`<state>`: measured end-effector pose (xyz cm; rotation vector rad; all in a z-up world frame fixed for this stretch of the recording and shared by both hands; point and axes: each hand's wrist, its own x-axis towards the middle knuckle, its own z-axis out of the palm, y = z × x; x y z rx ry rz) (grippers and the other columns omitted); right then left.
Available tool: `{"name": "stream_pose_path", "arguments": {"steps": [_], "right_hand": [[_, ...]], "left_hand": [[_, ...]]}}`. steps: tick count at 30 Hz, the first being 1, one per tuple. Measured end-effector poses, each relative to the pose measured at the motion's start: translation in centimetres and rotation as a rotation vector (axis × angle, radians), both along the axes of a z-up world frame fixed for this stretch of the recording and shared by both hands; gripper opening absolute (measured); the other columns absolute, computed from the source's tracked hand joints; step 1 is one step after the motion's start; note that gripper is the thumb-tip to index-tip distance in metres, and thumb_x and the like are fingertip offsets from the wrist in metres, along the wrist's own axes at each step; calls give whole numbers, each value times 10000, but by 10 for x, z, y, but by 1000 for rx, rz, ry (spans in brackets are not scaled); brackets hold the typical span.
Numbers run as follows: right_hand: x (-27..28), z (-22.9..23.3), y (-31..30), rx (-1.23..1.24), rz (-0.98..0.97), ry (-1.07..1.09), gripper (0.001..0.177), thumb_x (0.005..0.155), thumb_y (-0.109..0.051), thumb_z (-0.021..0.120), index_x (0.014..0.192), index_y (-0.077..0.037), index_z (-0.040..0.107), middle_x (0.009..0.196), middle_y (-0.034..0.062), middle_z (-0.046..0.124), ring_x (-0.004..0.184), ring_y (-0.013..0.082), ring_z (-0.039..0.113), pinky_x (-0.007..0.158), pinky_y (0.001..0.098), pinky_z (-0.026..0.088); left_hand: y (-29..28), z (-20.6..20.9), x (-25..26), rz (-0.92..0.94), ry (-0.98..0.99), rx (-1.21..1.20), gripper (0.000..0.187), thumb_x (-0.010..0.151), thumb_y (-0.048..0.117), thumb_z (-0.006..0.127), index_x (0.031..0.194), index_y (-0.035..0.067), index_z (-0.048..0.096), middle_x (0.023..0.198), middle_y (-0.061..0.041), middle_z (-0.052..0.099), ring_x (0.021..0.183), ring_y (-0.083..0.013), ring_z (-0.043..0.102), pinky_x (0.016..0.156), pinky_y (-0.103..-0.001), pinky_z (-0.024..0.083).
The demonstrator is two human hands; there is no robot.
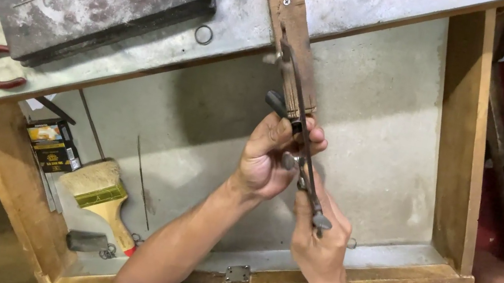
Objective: Cutting and manipulating small metal rings at a jewelry workbench using a jeweler's saw and pliers.
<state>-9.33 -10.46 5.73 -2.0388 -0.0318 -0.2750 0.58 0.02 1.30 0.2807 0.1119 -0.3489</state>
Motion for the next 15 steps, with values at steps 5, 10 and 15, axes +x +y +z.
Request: {"name": "stream_pose_path", "arguments": {"steps": [5,10,15], "right_hand": [[-9,2,-1,41,-19,-9,364,1060,-116,540,1371,68,589,818,113,651,662,177,632,621,308,540],[-20,-5,-5,27,-16,32,378,1050,-123,542,1372,72,580,969,165,724,675,181,659,629,313,574],[4,0,0,-22,2,-25,382,1065,-117,534,1393,79,552,1328,278,669,1188,399,725,1008,416,628]], "left_hand": [[-1,-10,-3,16,37,-48,309,1001,107,726,1189,-111,615,1115,-184,687,1043,-328,704,984,-448,626],[0,-7,-5,1,31,-29,285,1022,143,705,1168,-91,632,1109,-168,693,1044,-307,701,975,-435,623],[0,0,0,-21,-35,16,308,1007,179,727,1138,-91,656,1024,-184,718,1013,-275,719,972,-390,623]]}}
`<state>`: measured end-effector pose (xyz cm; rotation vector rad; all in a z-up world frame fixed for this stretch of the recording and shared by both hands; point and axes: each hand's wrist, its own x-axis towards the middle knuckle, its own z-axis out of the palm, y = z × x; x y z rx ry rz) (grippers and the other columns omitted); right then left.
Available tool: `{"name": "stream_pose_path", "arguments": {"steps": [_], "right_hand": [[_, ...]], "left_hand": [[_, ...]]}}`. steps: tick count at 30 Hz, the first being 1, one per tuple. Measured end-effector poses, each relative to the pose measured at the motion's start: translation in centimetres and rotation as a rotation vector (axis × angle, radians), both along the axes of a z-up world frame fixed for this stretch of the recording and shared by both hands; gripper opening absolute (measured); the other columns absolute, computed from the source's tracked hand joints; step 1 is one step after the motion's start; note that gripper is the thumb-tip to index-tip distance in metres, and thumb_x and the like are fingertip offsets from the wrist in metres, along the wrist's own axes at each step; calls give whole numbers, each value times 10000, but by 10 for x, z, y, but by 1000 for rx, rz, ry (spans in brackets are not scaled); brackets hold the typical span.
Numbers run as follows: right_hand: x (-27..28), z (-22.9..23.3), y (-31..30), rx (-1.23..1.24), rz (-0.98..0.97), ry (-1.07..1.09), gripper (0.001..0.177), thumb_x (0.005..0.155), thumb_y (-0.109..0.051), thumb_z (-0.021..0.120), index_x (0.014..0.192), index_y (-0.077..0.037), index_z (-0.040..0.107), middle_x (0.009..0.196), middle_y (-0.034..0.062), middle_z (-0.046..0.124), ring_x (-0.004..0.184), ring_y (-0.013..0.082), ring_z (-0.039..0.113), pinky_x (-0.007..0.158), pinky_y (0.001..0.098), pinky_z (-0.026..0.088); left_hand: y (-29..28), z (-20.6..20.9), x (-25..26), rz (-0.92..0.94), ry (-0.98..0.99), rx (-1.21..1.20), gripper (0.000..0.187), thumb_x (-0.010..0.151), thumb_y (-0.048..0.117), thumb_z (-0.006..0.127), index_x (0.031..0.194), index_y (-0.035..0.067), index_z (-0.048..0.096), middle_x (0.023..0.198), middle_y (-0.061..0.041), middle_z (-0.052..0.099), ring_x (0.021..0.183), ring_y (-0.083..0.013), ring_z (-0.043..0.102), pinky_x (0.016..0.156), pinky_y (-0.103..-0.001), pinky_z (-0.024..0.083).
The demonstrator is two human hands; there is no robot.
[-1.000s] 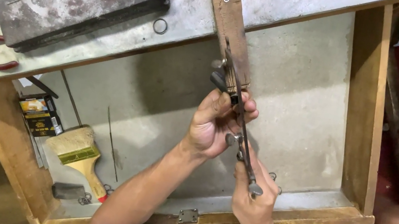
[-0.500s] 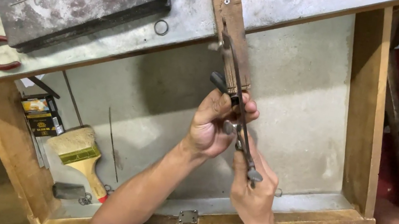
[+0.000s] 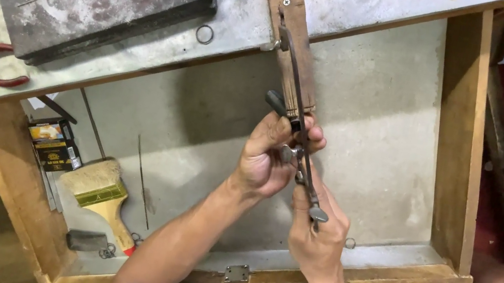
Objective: Cutting and manipulating small metal rings at a jewelry workbench using a jeweler's saw and pliers.
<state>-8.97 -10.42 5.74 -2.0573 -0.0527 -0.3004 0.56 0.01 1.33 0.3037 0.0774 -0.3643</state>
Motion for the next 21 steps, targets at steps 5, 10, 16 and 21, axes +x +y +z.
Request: {"name": "stream_pose_path", "arguments": {"steps": [5,10,16,21], "right_hand": [[-37,-17,-10,64,-5,7,352,1028,-54,562,1345,98,578,1082,219,744,694,209,712,628,309,630],[1,1,0,-9,-3,6,389,1076,-148,511,1390,78,558,1227,254,714,950,300,736,839,372,633],[-24,-5,-4,55,-21,26,327,1050,-103,540,1311,78,619,944,131,637,663,191,630,593,321,523],[-9,-2,-3,0,-44,61,366,1057,-136,537,1370,44,596,1286,234,709,805,220,776,721,313,640]], "left_hand": [[1,-10,-3,16,54,-78,252,1040,109,677,1174,-99,631,1131,-199,695,1063,-327,694,997,-450,620],[0,3,4,1,-5,-36,272,1020,163,717,1140,-69,642,1084,-126,688,1027,-262,706,971,-394,624],[-1,-5,-1,9,7,-52,288,1014,148,723,1188,-59,625,1102,-149,700,1032,-286,703,977,-412,610],[-1,-4,3,5,8,-65,259,1030,148,699,1148,-74,640,1103,-145,697,1049,-284,703,982,-421,620]]}}
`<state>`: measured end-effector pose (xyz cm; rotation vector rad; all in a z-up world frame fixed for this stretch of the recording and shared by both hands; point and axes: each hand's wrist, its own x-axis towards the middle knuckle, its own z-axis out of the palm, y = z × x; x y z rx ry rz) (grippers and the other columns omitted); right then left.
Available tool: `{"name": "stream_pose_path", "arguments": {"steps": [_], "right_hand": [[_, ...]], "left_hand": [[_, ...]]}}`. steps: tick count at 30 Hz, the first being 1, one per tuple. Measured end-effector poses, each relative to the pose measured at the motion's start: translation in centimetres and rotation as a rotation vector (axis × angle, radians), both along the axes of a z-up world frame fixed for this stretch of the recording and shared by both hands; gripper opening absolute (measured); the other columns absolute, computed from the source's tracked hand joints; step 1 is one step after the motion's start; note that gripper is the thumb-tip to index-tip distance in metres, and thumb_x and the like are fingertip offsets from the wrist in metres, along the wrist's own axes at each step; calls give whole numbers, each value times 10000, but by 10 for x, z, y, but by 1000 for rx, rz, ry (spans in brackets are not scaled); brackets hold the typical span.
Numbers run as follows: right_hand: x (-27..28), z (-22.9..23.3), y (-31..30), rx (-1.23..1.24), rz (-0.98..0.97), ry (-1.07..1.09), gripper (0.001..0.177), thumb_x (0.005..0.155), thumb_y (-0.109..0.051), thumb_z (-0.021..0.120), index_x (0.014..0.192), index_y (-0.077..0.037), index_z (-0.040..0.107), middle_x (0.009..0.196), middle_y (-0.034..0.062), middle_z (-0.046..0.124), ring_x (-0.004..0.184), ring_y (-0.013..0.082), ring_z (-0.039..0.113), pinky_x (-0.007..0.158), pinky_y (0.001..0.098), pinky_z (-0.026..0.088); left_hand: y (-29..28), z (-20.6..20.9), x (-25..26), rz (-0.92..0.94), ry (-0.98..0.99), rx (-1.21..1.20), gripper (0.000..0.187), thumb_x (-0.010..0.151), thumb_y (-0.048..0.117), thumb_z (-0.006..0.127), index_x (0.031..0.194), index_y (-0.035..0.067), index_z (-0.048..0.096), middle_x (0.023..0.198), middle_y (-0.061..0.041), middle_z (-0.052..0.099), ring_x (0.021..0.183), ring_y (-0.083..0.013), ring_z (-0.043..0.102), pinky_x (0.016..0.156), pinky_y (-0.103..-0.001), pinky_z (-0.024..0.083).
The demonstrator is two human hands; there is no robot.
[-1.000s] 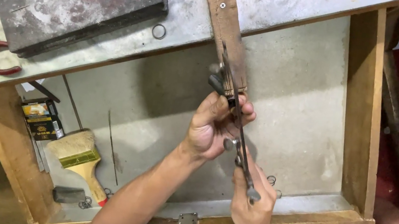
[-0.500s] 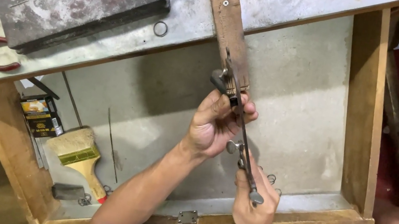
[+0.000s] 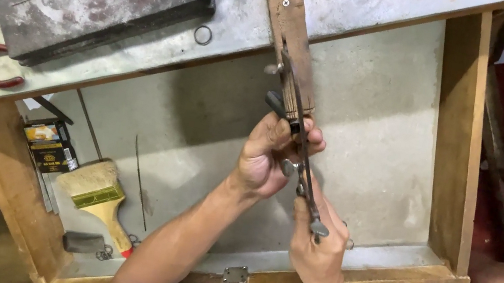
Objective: Cutting and manipulating small metal rings at a jewelry workbench using a jeweler's saw and pliers.
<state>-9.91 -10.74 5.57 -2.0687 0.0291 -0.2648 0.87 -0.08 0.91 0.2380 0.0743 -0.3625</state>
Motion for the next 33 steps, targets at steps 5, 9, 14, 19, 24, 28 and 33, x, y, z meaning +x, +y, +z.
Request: {"name": "stream_pose_path", "arguments": {"steps": [5,9,14,19,24,28,33], "right_hand": [[7,2,1,33,61,-86,370,1059,-77,543,1385,99,548,1184,247,729,872,268,769,783,348,656],[-17,-5,-1,39,1,-17,365,1048,-112,551,1371,53,593,1091,206,736,695,192,688,685,321,578],[11,-5,4,12,28,-57,360,1034,-20,561,1367,116,556,1305,294,673,1176,391,726,1024,408,609],[2,3,3,38,18,-70,372,1067,-92,539,1401,70,556,930,146,696,689,183,652,643,303,567],[-14,1,0,23,6,-51,390,1055,-77,579,1440,-15,558,853,89,643,677,157,615,681,279,538],[-23,-1,-2,6,25,-81,447,1015,32,613,1453,-17,542,852,94,600,662,165,549,645,282,531],[-32,-4,-3,36,2,-51,416,1033,-25,591,1447,-10,549,828,84,581,645,163,557,628,284,499]], "left_hand": [[1,5,-1,-11,-14,63,317,988,195,753,1125,-74,653,1026,-127,698,1013,-254,694,960,-385,608],[2,1,-2,-5,25,1,238,1013,137,718,1127,-57,640,1088,-137,689,1028,-283,698,981,-414,614],[1,6,2,-11,-26,54,248,1001,163,738,1107,-48,664,1056,-107,710,1013,-250,718,972,-391,611],[2,-4,0,-8,-19,38,286,1005,155,735,1174,-51,631,1101,-124,696,1042,-274,707,981,-419,607],[10,-4,-3,-92,-72,-98,396,1041,119,718,1358,-61,563,1274,-169,697,1220,-333,678,1075,-474,581],[8,1,-5,-165,-58,-52,337,1005,151,745,1186,-117,650,1118,-196,731,1064,-299,740,961,-403,638],[16,14,-15,-203,-62,-115,726,1048,113,694,1614,-29,261,1227,-228,704,1157,-374,708,999,-470,616]]}}
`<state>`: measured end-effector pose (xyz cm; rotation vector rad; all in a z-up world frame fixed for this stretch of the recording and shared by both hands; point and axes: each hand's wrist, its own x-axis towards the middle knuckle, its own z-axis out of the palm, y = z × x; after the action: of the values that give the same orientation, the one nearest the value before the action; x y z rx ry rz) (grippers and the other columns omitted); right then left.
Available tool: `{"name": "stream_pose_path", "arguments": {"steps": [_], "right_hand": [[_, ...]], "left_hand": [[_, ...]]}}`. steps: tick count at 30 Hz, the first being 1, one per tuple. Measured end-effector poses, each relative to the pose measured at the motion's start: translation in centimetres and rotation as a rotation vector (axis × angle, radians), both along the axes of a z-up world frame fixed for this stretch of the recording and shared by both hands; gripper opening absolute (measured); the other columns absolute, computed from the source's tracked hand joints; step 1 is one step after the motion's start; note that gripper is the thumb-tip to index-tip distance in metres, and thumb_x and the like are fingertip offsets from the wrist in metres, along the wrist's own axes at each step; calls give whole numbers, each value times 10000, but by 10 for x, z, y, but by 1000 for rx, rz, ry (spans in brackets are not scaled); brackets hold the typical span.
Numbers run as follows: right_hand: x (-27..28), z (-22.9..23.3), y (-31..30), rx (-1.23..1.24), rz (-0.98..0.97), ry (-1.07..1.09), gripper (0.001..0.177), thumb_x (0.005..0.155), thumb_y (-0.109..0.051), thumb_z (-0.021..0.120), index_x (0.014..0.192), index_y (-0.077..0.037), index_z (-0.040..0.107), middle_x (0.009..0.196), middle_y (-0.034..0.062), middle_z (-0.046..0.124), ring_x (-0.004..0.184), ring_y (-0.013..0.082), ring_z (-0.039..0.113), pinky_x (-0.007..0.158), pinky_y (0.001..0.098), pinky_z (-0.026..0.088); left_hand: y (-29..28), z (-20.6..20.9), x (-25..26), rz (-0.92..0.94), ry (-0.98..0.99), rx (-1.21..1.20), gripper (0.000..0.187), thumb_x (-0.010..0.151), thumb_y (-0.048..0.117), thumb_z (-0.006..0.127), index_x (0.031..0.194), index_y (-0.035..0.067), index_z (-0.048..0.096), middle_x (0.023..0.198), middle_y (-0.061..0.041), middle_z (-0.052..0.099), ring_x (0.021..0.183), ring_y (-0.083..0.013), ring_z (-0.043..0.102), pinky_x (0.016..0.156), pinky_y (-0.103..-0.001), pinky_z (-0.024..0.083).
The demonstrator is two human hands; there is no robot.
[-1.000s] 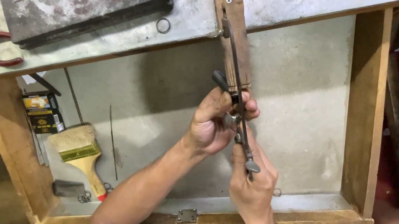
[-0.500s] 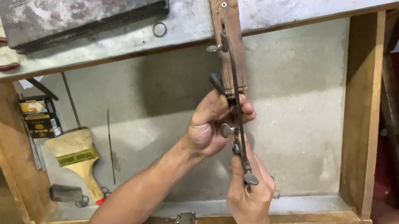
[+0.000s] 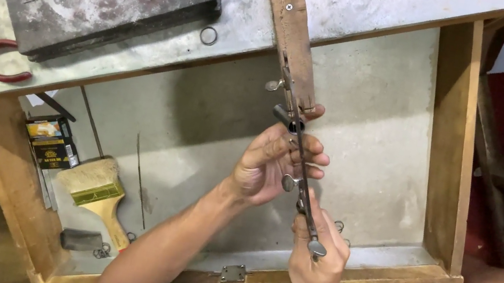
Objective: Cutting and manipulating small metal rings at a jewelry workbench using a jeweler's saw and pliers.
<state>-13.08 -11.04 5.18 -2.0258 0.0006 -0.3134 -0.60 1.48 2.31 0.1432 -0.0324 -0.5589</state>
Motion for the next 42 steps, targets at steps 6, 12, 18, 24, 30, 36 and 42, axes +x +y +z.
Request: {"name": "stream_pose_path", "arguments": {"steps": [6,12,18,24,30,36,42], "right_hand": [[-10,-3,-4,98,9,5,355,1023,-76,585,1356,43,603,845,120,629,636,185,605,604,298,549],[-28,-19,-4,547,-46,228,360,1014,-55,585,1368,-5,628,746,115,574,560,128,444,489,249,391],[-35,-23,-9,486,-17,144,383,1087,-113,502,1465,-58,534,711,87,475,540,147,462,399,218,408],[-44,-28,-10,641,4,183,392,1106,-148,500,1497,-130,522,742,112,521,597,125,499,392,188,393],[-35,-18,-6,701,-44,227,431,1097,-183,504,1517,-84,497,835,137,593,624,127,501,378,190,389],[-40,-30,-6,672,20,169,416,1107,-132,465,1519,-78,467,1594,184,466,635,146,498,381,200,379],[-42,-37,-9,629,12,157,402,1108,-132,494,1510,-127,507,773,128,546,571,125,494,372,197,395]], "left_hand": [[13,6,-27,-128,-29,202,643,1079,315,594,1547,-76,392,1241,-245,705,1189,-434,678,1035,-512,576],[10,8,-54,53,-18,369,223,1024,89,679,1214,-26,662,1114,-221,745,1054,-312,736,915,-389,620],[8,18,-61,98,-206,464,313,1028,69,655,1322,-25,604,1247,-238,702,1202,-429,683,1097,-509,566],[5,22,-60,108,-175,581,334,1003,103,692,1284,-53,603,1114,-231,742,1071,-391,743,956,-432,642],[5,20,-59,183,-107,661,123,902,28,762,962,-26,669,1010,-287,741,964,-374,766,804,-428,688],[8,17,-56,124,-136,657,169,921,124,775,950,25,641,964,-199,737,844,-243,726,770,-319,631],[21,15,-55,114,-250,700,223,935,163,779,1072,9,695,1022,-88,725,901,-148,711,835,-255,606]]}}
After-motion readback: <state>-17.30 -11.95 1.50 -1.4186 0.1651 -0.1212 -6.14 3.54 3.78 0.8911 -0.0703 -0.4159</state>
